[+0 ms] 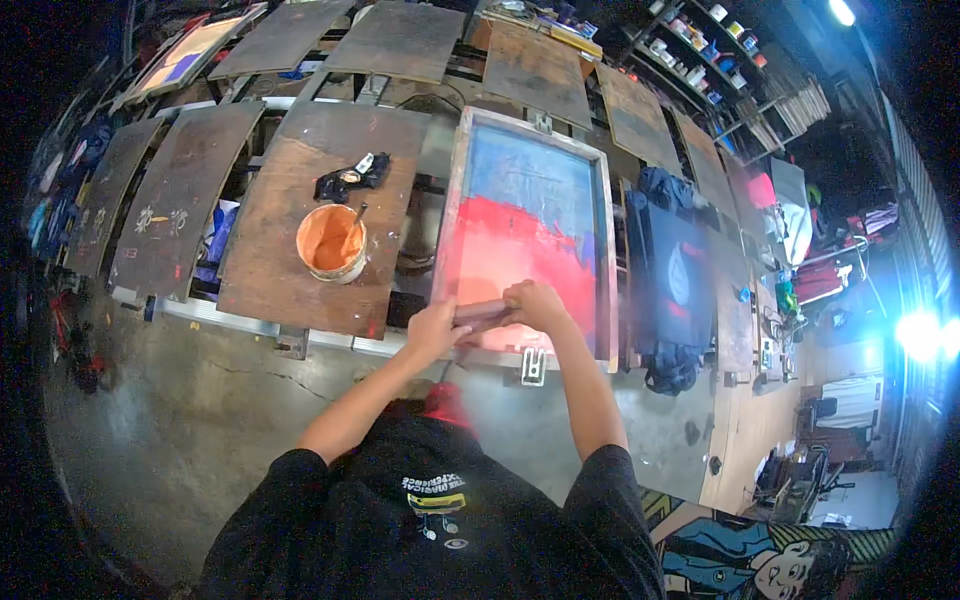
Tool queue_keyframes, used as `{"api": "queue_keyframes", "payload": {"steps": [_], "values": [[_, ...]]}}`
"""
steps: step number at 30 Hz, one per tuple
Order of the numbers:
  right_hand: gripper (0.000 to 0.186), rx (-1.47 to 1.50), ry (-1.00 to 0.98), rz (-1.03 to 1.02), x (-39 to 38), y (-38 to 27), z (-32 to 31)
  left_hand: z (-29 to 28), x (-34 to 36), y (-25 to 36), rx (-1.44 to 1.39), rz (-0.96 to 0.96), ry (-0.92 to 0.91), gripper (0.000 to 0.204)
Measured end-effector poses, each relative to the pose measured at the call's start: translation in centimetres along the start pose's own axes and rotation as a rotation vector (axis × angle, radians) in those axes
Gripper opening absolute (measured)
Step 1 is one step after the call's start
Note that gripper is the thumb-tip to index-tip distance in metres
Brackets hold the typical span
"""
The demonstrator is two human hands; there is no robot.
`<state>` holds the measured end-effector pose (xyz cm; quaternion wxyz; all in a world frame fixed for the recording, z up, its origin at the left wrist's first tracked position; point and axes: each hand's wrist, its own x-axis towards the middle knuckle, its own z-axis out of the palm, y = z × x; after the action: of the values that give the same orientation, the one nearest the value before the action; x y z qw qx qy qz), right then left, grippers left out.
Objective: Printing designs onto t-shirts using a screen and squeegee at a printing station.
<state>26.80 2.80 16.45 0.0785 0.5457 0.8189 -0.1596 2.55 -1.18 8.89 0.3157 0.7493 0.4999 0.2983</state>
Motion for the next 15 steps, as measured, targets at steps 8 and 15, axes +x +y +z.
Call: {"api": "queue_keyframes", "payload": {"steps": [8, 15], "values": [[0.034, 0.040, 0.254, 0.034, -3.4, -1.7, 3.6, -3.1, -0.8, 2.0, 0.042, 0.023, -0.099, 0.039], [0.050, 0.128, 0.073, 0.081, -2.6, -0.9, 2.8, -3.0, 3.7, -1.4, -0.002, 0.009, -0.370, 0.044]]}}
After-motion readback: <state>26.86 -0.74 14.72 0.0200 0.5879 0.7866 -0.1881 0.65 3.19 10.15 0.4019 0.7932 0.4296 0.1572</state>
